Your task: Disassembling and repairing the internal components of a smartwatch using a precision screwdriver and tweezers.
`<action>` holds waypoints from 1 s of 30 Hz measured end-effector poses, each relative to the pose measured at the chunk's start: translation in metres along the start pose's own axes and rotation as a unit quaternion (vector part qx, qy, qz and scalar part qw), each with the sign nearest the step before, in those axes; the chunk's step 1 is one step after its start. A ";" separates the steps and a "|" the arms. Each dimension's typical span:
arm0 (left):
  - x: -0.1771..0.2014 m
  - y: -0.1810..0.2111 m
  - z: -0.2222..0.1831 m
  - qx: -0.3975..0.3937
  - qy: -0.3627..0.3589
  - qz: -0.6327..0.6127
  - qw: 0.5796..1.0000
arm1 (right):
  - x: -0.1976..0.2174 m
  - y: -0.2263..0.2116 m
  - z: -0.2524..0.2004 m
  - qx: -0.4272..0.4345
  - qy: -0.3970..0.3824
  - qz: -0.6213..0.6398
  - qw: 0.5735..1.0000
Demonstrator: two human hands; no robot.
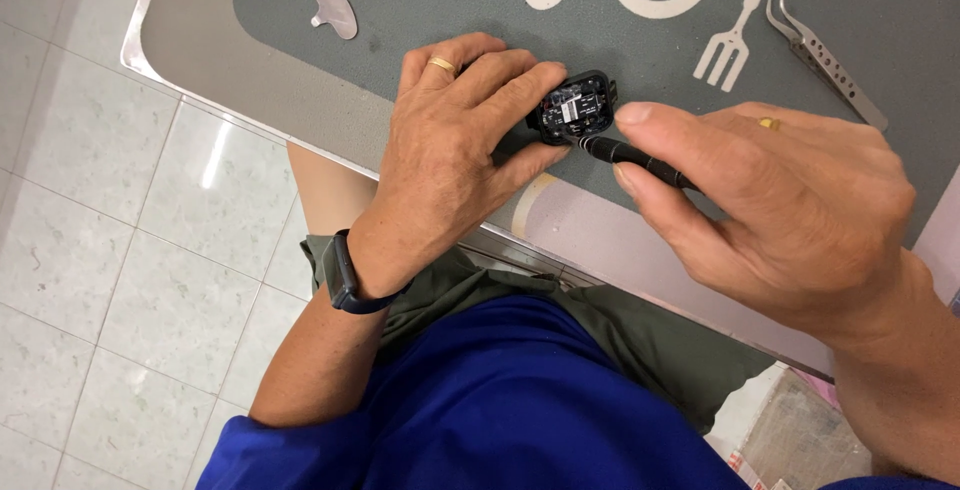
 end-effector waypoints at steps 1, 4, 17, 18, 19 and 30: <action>0.002 0.001 0.001 0.000 0.003 0.000 1.000 | 0.008 -0.003 -0.001 0.024 0.029 0.061 0.997; 0.000 0.000 0.001 0.005 -0.004 0.004 1.000 | 0.000 0.001 -0.002 -0.005 0.006 -0.011 1.000; 0.001 0.000 0.000 0.002 0.005 -0.004 1.000 | 0.011 -0.019 0.003 0.082 0.038 0.091 0.992; 0.002 0.001 0.000 0.002 0.009 -0.002 1.000 | 0.011 -0.020 0.004 0.085 0.037 0.089 0.992; 0.003 0.001 0.000 0.002 0.013 0.000 1.000 | 0.011 -0.021 0.004 0.088 0.036 0.086 0.992; 0.003 0.002 -0.001 -0.006 0.018 0.007 1.000 | -0.003 -0.005 0.000 0.005 0.002 -0.071 0.997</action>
Point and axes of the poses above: each hand's wrist, its own z-axis towards the middle knuckle, its own x-axis out of the back of the hand, y = z × x, the point moved 10 cm from there along z, towards the middle knuckle, and after that the axes turned 14 degrees about -x, right-handed, at the moved point
